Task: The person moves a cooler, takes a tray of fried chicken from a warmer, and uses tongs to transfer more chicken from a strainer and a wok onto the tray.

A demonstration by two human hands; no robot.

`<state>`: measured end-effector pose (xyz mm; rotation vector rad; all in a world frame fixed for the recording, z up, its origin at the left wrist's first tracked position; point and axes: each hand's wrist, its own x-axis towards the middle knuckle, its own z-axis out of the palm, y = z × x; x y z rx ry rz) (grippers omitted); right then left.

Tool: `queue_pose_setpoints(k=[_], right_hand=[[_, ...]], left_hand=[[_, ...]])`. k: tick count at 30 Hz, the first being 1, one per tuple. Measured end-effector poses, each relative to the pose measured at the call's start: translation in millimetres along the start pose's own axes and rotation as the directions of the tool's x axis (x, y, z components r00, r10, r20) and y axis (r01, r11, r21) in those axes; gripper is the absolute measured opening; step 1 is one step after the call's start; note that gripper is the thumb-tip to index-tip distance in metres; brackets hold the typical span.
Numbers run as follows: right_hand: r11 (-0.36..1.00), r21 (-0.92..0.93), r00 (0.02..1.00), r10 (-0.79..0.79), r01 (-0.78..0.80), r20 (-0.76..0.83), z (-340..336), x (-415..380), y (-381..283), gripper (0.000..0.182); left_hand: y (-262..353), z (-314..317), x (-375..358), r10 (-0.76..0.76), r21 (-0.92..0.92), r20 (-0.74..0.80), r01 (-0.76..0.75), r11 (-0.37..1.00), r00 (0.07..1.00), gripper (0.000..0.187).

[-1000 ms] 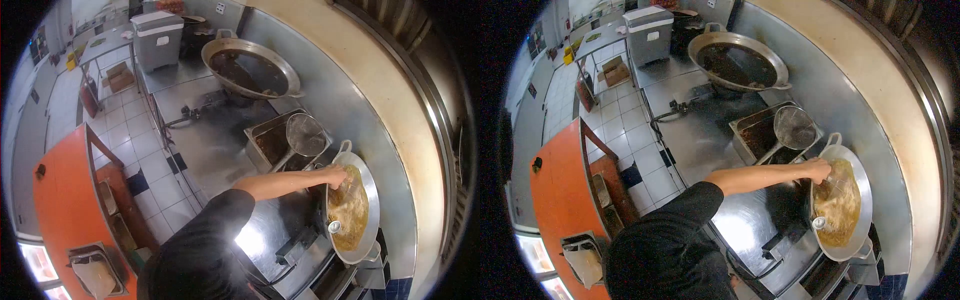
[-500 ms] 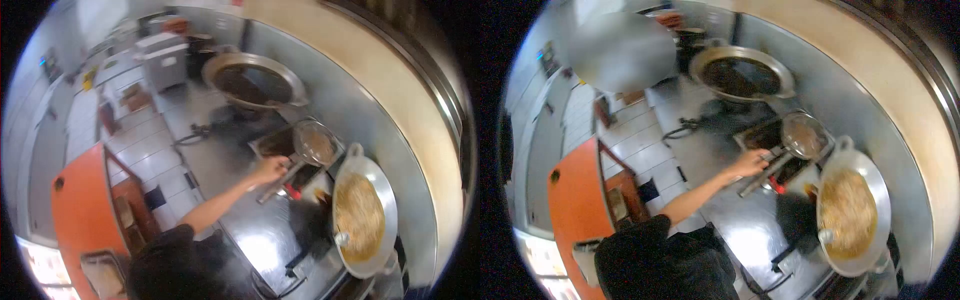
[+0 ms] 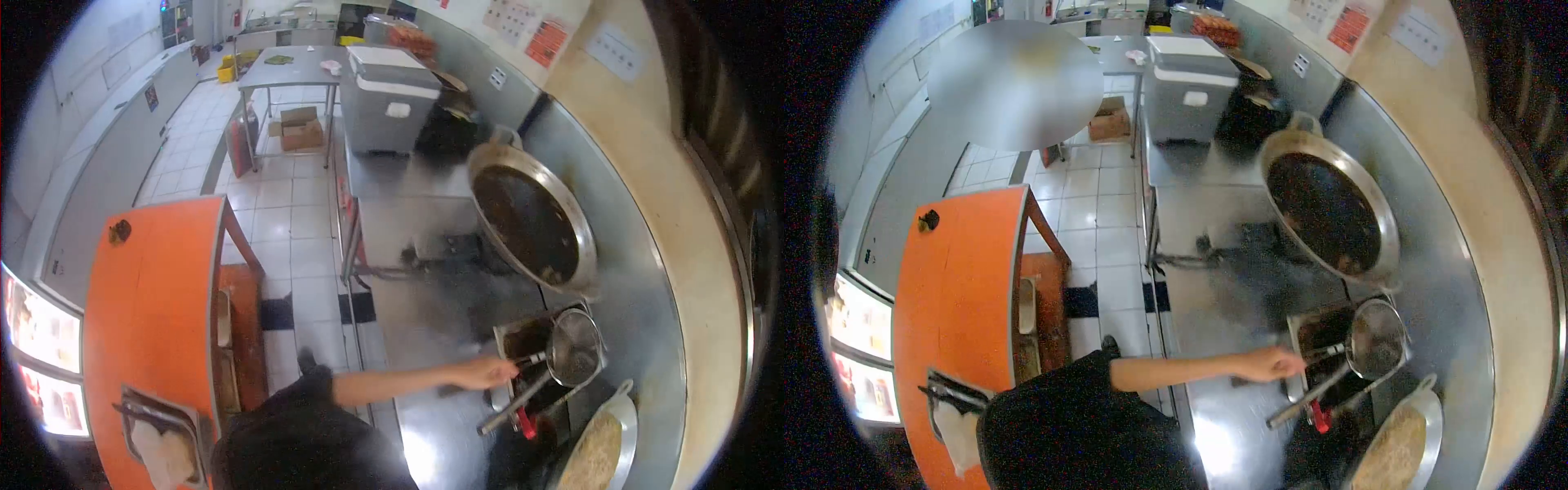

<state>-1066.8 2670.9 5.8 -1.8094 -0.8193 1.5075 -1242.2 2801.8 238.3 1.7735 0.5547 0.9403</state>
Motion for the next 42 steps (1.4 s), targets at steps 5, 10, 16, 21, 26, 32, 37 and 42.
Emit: queue_pose_setpoints(k=[5, 10, 16, 21, 26, 32, 37, 42], right_hand=[[0.990, -0.075, 0.987, 0.123, -0.116, 0.101, 165, 54, -6, 0.031], [0.988, -0.085, 0.960, 0.147, -0.130, 0.240, 286, 88, 29, 0.031], [0.773, -0.613, 0.938, 0.070, 0.164, 0.339, 428, 122, -118, 0.039], [0.766, -0.389, 0.827, -0.316, 0.512, 0.465, 574, 175, -301, 0.033], [0.837, -0.112, 0.843, -0.538, 0.535, 0.000, 696, 233, -501, 0.035], [0.732, 0.293, 0.776, -0.497, 0.615, -0.388, 760, 269, -629, 0.051], [0.728, 0.330, 0.720, -0.314, 0.601, -0.620, 766, 321, -615, 0.053], [0.591, 0.225, 0.497, -0.348, 0.775, -0.795, 788, 337, -618, 0.050]], left_hand=[[-59, -148, -203, -0.400, 0.088, 0.020, 0.397, 0.913, 0.916, 0.034], [-73, -307, -312, -0.527, 0.087, -0.155, 0.543, 0.836, 0.836, 0.033], [-104, -509, -333, -0.551, 0.034, -0.584, 0.696, 0.717, 0.596, 0.031], [-147, -647, -358, -0.605, -0.159, -0.670, 0.714, 0.682, 0.429, 0.032], [-185, -779, -362, -0.623, -0.224, -0.684, 0.703, 0.675, 0.379, 0.034], [-192, -954, -305, -0.518, -0.320, -0.798, 0.512, 0.797, 0.308, 0.036], [-229, -1115, -227, -0.389, -0.238, -0.844, 0.391, 0.889, 0.370, 0.036], [-269, -1278, -104, -0.164, -0.003, -0.841, 0.299, 0.954, 0.516, 0.039]])
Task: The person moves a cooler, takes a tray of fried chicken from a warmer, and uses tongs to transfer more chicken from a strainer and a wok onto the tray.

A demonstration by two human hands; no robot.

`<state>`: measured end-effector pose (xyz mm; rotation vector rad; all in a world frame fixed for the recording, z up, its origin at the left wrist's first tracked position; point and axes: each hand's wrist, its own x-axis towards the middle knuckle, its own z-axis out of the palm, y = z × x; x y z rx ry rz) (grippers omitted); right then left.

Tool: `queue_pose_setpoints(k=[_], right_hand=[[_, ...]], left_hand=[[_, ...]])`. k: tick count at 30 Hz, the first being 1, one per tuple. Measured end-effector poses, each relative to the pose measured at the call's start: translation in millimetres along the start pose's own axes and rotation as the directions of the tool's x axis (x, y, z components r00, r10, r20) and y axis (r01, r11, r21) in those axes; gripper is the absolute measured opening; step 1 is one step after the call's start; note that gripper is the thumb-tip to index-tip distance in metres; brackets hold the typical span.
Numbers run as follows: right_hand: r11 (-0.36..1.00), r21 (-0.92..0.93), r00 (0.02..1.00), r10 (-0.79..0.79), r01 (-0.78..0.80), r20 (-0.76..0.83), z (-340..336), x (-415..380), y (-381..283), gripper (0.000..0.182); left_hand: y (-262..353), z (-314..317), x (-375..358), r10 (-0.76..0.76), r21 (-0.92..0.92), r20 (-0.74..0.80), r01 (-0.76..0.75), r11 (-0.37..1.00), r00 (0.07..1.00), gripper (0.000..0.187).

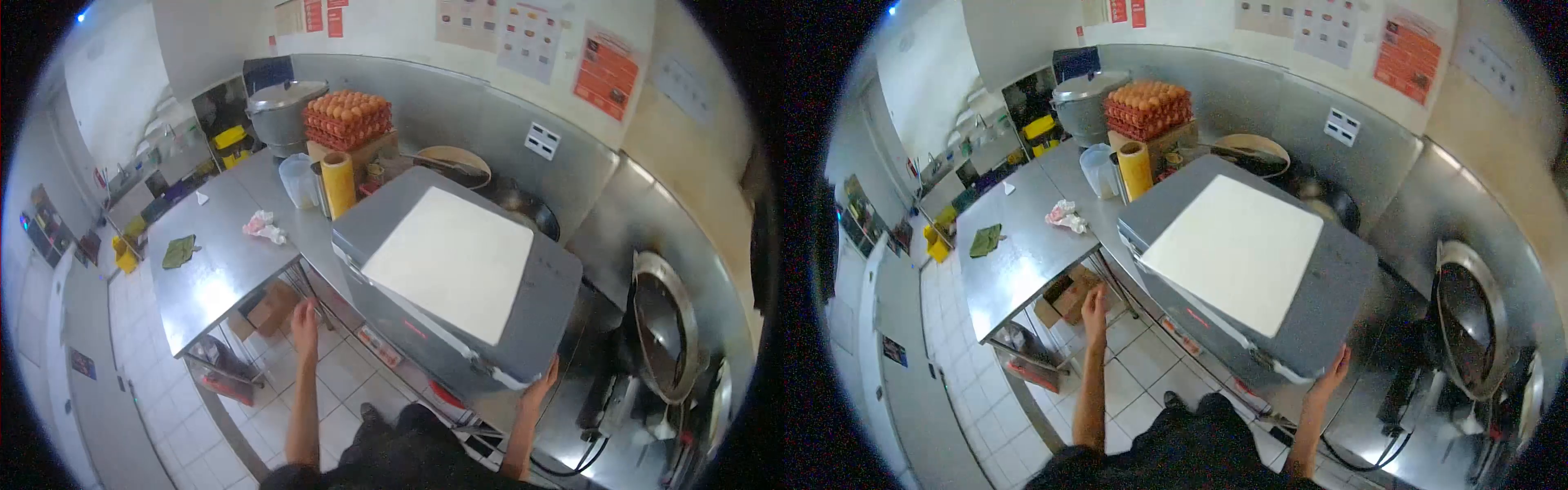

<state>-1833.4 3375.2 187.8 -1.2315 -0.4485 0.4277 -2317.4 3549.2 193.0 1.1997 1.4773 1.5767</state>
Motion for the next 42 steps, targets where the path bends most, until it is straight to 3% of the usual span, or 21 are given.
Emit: queue_pose_setpoints(k=[2, 4, 5, 7, 9, 13, 16, 18, 19, 21, 22, 24, 26, 29, 31, 34, 36, 38, 40, 42], right_hand=[[0.997, -0.059, 0.998, -0.050, 0.047, -0.045, -8, 10, 2, 0.049], [0.994, 0.051, 0.995, -0.091, 0.093, -0.048, -3, -5, -12, 0.048], [0.995, 0.050, 0.995, -0.086, 0.089, -0.048, -6, -8, -13, 0.048], [0.995, 0.081, 0.973, -0.068, 0.051, 0.219, -24, -5, -21, 0.048], [0.997, 0.066, 0.980, -0.046, 0.034, 0.192, -15, -6, -29, 0.048], [0.999, 0.039, 0.991, -0.040, 0.035, 0.125, 9, 6, -41, 0.047], [1.000, 0.015, 0.994, -0.002, 0.000, 0.111, 29, 3, -45, 0.046], [1.000, -0.003, 0.993, 0.023, -0.023, 0.115, 41, -2, -48, 0.046], [1.000, -0.021, 0.993, 0.025, -0.023, 0.117, 47, -5, -52, 0.046], [0.998, -0.047, 0.988, 0.038, -0.031, 0.150, 62, -10, -54, 0.046], [0.998, -0.055, 0.983, 0.044, -0.035, 0.177, 70, -12, -52, 0.046], [0.998, -0.055, 0.977, 0.047, -0.036, 0.208, 87, -18, -55, 0.046], [0.996, -0.072, 0.969, 0.062, -0.046, 0.237, 104, -28, -59, 0.045], [0.992, -0.103, 0.943, 0.096, -0.066, 0.319, 145, -46, -66, 0.045], [0.992, -0.101, 0.919, 0.114, -0.081, 0.378, 179, -64, -63, 0.045], [0.992, -0.071, 0.885, 0.126, -0.105, 0.448, 238, -103, -51, 0.045], [0.988, -0.056, 0.859, 0.152, -0.143, 0.490, 285, -136, -36, 0.045], [0.982, -0.047, 0.832, 0.179, -0.181, 0.526, 335, -171, -26, 0.045], [0.977, -0.047, 0.791, 0.197, -0.209, 0.579, 387, -202, -18, 0.045], [0.966, -0.035, 0.755, 0.224, -0.258, 0.616, 438, -232, -8, 0.045]], left_hand=[[4, 31, 65, -0.159, -0.227, 0.070, 0.171, 0.959, 0.985, 0.051], [8, 59, 120, -0.257, -0.237, 0.247, 0.316, 0.919, 0.934, 0.060], [20, 75, 136, -0.249, -0.221, 0.301, 0.321, 0.921, 0.921, 0.062], [30, 100, 162, -0.257, -0.215, 0.354, 0.346, 0.913, 0.899, 0.064], [16, 117, 171, -0.124, -0.310, 0.634, 0.398, 0.863, 0.763, 0.060], [22, 125, 191, -0.091, -0.309, 0.641, 0.365, 0.878, 0.762, 0.055], [87, 118, 186, -0.176, -0.143, 0.675, 0.361, 0.921, 0.717, 0.052], [104, 123, 192, -0.114, -0.123, 0.760, 0.315, 0.941, 0.639, 0.050], [106, 125, 190, -0.124, -0.135, 0.752, 0.335, 0.932, 0.648, 0.050], [106, 117, 186, -0.307, -0.083, 0.727, 0.523, 0.848, 0.614, 0.055], [104, 103, 180, -0.306, -0.110, 0.708, 0.527, 0.843, 0.637, 0.055], [105, 73, 170, -0.250, -0.045, 0.603, 0.345, 0.938, 0.758, 0.068], [120, 28, 174, -0.257, -0.026, 0.560, 0.327, 0.945, 0.788, 0.066], [158, -51, 160, -0.419, -0.145, 0.502, 0.551, 0.822, 0.757, 0.061], [105, -103, 156, -0.242, -0.301, 0.247, 0.312, 0.901, 0.938, 0.059], [101, -198, 168, -0.227, -0.379, 0.167, 0.275, 0.883, 0.959, 0.051], [86, -261, 157, 0.043, -0.292, -0.121, -0.077, 0.953, 0.992, 0.044], [86, -332, 173, 0.366, -0.015, -0.120, -0.370, 0.929, 0.923, 0.040], [107, -383, 166, 0.243, 0.024, -0.171, -0.242, 0.970, 0.955, 0.039], [107, -428, 164, 0.077, -0.056, -0.310, -0.100, 0.993, 0.948, 0.038]])
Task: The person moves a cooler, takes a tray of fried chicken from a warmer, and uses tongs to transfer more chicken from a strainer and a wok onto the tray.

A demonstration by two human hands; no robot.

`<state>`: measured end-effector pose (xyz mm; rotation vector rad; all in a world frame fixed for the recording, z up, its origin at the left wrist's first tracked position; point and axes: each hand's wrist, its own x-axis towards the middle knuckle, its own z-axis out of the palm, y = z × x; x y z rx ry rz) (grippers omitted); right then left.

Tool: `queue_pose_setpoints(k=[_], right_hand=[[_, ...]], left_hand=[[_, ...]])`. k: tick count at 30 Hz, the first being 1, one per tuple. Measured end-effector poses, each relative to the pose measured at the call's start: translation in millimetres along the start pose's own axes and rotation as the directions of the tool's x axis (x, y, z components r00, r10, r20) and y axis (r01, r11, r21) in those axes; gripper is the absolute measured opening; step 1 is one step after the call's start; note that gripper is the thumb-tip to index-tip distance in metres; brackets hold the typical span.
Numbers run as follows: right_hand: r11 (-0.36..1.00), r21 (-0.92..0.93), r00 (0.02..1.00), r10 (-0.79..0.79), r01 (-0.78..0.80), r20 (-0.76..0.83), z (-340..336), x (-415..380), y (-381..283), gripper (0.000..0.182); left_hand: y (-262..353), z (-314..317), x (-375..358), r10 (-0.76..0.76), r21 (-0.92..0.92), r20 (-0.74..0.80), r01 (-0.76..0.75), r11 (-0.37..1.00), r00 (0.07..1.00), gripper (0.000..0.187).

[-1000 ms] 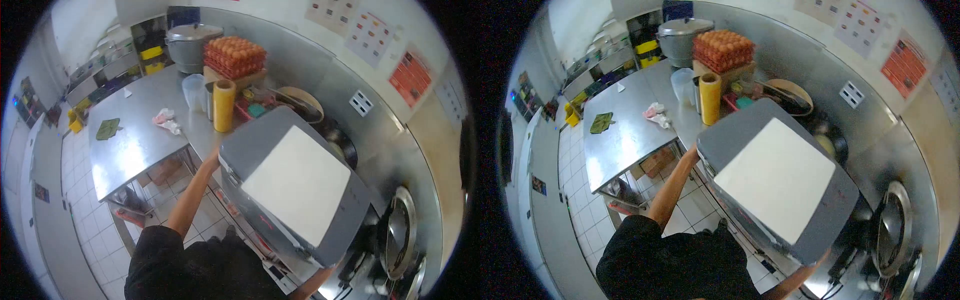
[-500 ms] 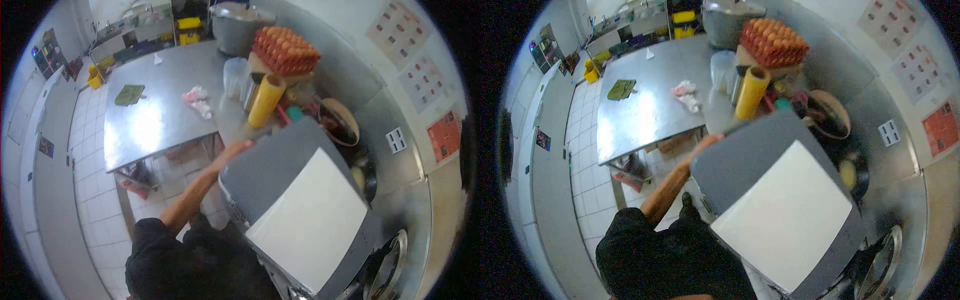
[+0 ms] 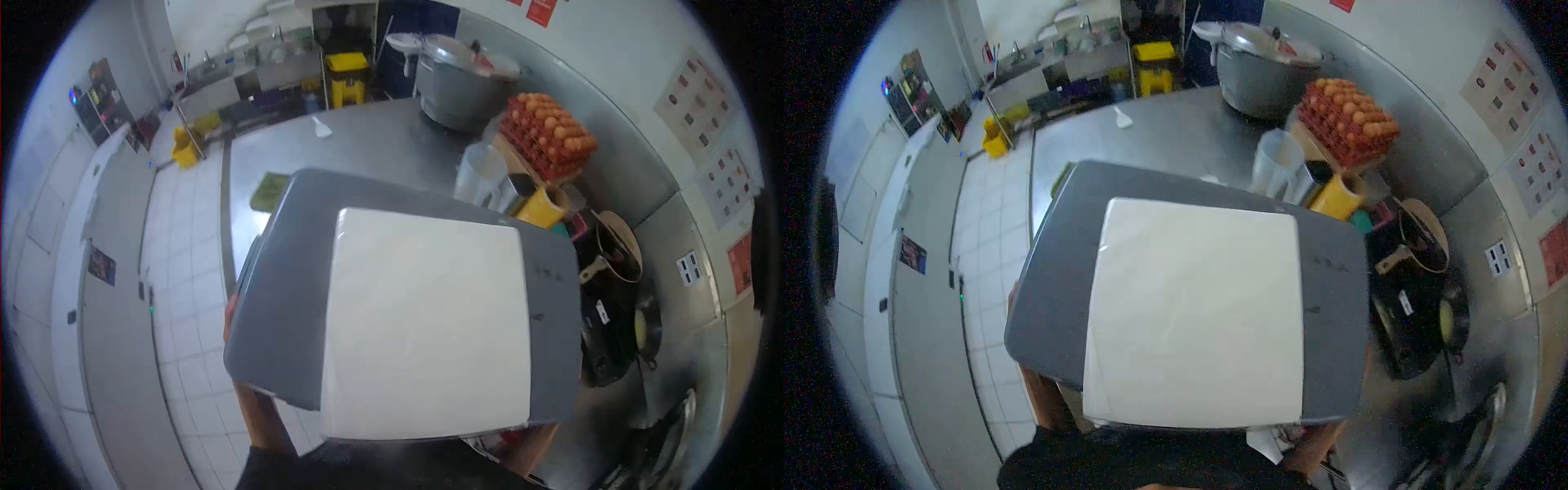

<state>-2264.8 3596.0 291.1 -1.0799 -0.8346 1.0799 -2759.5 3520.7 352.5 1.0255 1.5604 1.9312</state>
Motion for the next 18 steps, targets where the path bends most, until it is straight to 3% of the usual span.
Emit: queue_pose_setpoints(k=[5, 9, 13, 16, 18], right_hand=[[0.994, 0.057, 0.988, 0.082, -0.090, 0.129, 120, 34, 27, 0.045], [0.990, 0.072, 0.972, 0.106, -0.123, 0.211, 189, 62, 37, 0.045], [0.992, 0.044, 0.967, 0.108, -0.121, 0.229, 216, 86, 45, 0.046], [1.000, -0.018, 0.951, 0.013, -0.008, 0.310, 211, 117, 67, 0.045], [0.999, 0.012, 0.952, -0.049, 0.048, 0.301, 235, 119, 45, 0.044]], left_hand=[[-3, -79, 34, -0.035, 0.022, -0.098, 0.037, 0.999, 0.995, 0.038], [-26, -108, 58, -0.057, 0.009, -0.145, 0.059, 0.998, 0.988, 0.038], [-61, -110, 101, -0.098, -0.047, -0.137, 0.093, 0.995, 0.986, 0.038], [-87, -97, 152, -0.125, -0.094, -0.074, 0.118, 0.989, 0.989, 0.039], [-104, -80, 195, -0.138, -0.121, -0.023, 0.134, 0.984, 0.990, 0.039]])
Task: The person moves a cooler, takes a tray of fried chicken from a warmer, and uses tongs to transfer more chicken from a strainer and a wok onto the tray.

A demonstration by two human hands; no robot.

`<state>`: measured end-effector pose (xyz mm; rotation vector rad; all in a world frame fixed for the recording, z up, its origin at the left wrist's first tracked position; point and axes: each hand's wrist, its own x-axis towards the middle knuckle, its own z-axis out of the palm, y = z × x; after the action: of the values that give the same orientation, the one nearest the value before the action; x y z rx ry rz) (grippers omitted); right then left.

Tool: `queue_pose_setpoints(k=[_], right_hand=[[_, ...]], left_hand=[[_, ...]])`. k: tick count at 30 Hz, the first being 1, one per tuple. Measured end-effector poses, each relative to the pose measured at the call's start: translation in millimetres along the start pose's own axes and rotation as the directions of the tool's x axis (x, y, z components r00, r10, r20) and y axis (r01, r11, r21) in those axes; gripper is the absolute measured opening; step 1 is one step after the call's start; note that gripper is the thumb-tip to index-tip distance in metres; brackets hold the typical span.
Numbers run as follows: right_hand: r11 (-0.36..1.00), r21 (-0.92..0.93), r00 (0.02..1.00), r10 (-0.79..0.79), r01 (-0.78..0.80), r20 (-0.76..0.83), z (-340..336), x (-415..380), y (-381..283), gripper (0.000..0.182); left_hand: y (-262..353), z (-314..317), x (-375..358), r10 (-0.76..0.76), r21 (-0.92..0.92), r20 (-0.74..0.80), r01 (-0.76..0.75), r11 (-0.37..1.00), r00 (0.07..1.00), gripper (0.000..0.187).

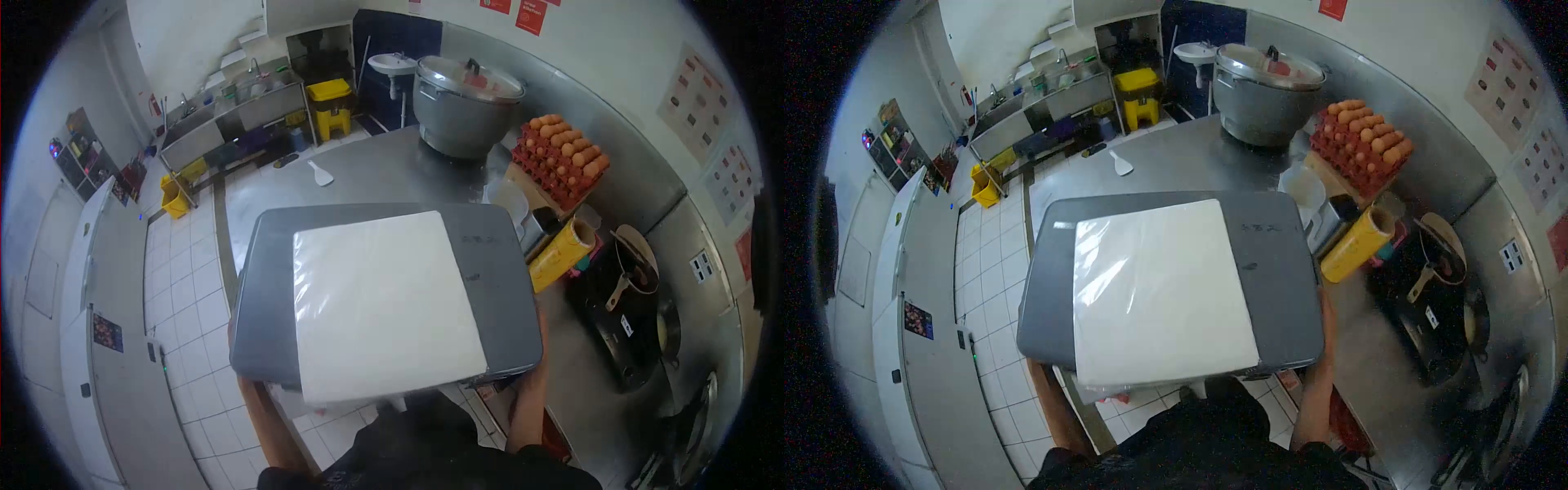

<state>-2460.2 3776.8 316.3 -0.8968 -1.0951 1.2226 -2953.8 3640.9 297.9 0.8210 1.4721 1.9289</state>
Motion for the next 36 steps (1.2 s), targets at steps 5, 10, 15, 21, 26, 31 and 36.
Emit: queue_pose_setpoints(k=[5, 10, 15, 21, 26, 31, 36], right_hand=[[0.910, 0.386, 0.973, 0.203, -0.148, -0.106, -12, 60, 33, 0.045], [0.975, 0.223, 0.863, 0.089, 0.027, -0.497, 17, 90, 68, 0.051], [0.997, 0.001, 0.737, 0.056, -0.075, -0.674, 93, 110, 62, 0.052], [0.813, -0.568, 0.746, -0.299, -0.127, -0.595, 131, 162, 91, 0.029], [0.917, -0.256, 0.782, 0.087, -0.305, -0.617, 121, 184, 70, 0.054], [0.895, -0.431, 0.968, 0.006, -0.118, -0.253, 76, 143, 100, 0.046], [0.662, -0.743, 0.979, -0.071, -0.096, -0.190, -19, -27, 105, 0.036]], left_hand=[[-33, 47, 134, -0.009, -0.027, 0.083, 0.012, 1.000, 0.997, 0.039], [-55, 126, 205, 0.145, -0.119, -0.313, -0.190, 0.975, 0.939, 0.042], [-104, 210, 278, 0.430, 0.119, -0.072, -0.420, 0.899, 0.900, 0.050], [-176, 223, 427, 0.480, 0.039, 0.219, -0.499, 0.865, 0.849, 0.050], [-212, 245, 376, 0.481, 0.170, 0.161, -0.504, 0.847, 0.862, 0.049], [-286, 208, 168, 0.131, 0.517, 0.127, -0.179, 0.837, 0.983, 0.037], [-300, 215, -116, -0.469, 0.373, 0.843, 0.344, 0.862, 0.261, 0.032]])
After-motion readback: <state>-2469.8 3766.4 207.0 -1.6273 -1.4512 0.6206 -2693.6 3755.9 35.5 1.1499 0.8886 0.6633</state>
